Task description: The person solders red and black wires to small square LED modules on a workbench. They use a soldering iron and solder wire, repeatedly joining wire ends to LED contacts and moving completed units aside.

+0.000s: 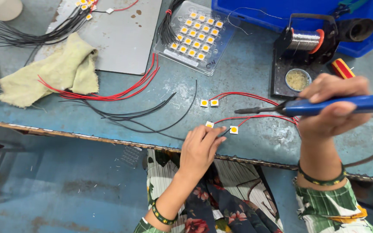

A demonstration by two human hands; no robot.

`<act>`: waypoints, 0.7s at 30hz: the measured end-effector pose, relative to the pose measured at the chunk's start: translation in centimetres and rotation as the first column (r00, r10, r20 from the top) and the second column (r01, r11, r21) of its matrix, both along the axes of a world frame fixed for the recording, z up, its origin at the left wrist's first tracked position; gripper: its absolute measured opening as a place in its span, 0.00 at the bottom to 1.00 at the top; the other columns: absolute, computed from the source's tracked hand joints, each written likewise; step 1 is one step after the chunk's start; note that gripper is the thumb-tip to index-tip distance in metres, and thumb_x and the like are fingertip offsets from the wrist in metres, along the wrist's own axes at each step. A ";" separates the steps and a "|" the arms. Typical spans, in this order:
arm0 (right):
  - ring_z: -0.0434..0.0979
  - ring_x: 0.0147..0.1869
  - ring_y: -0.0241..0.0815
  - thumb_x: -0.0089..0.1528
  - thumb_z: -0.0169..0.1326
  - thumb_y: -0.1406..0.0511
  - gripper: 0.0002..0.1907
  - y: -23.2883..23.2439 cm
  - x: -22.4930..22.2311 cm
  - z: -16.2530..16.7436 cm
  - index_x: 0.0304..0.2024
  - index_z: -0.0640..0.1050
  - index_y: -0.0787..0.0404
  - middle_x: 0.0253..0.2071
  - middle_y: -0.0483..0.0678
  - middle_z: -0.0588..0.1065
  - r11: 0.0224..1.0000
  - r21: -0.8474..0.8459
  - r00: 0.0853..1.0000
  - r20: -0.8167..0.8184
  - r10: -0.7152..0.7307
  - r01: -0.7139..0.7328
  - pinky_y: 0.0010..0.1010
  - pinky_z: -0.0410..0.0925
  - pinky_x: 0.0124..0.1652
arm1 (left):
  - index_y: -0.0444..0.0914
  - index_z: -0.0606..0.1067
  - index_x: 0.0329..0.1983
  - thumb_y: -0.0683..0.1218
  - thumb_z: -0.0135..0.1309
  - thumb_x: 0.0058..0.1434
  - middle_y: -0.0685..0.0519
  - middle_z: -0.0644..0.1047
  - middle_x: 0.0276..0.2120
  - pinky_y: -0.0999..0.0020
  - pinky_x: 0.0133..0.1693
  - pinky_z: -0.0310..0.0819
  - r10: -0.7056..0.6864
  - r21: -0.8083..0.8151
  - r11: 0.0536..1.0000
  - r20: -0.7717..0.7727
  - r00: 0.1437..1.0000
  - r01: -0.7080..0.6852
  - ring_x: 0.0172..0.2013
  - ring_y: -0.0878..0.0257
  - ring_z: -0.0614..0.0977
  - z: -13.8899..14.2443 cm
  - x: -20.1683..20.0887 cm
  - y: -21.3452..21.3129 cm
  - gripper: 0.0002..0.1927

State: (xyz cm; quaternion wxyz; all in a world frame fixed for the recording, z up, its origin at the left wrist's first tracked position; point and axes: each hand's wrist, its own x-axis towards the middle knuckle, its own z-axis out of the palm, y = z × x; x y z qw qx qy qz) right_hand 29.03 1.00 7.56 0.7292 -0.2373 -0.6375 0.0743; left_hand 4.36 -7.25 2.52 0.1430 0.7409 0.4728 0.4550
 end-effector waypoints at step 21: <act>0.64 0.13 0.42 0.71 0.40 0.42 0.32 -1.8 -1.2 0.3 0.28 0.62 0.61 0.12 0.43 0.60 0.997 -0.004 0.964 0.255 0.073 -0.075 0.29 0.55 0.18 | 0.43 0.80 0.38 0.45 0.69 0.58 0.60 0.74 0.32 0.62 0.33 0.59 0.106 0.139 0.986 -0.123 0.987 -0.088 0.31 0.61 0.74 -0.2 0.2 -0.8 0.09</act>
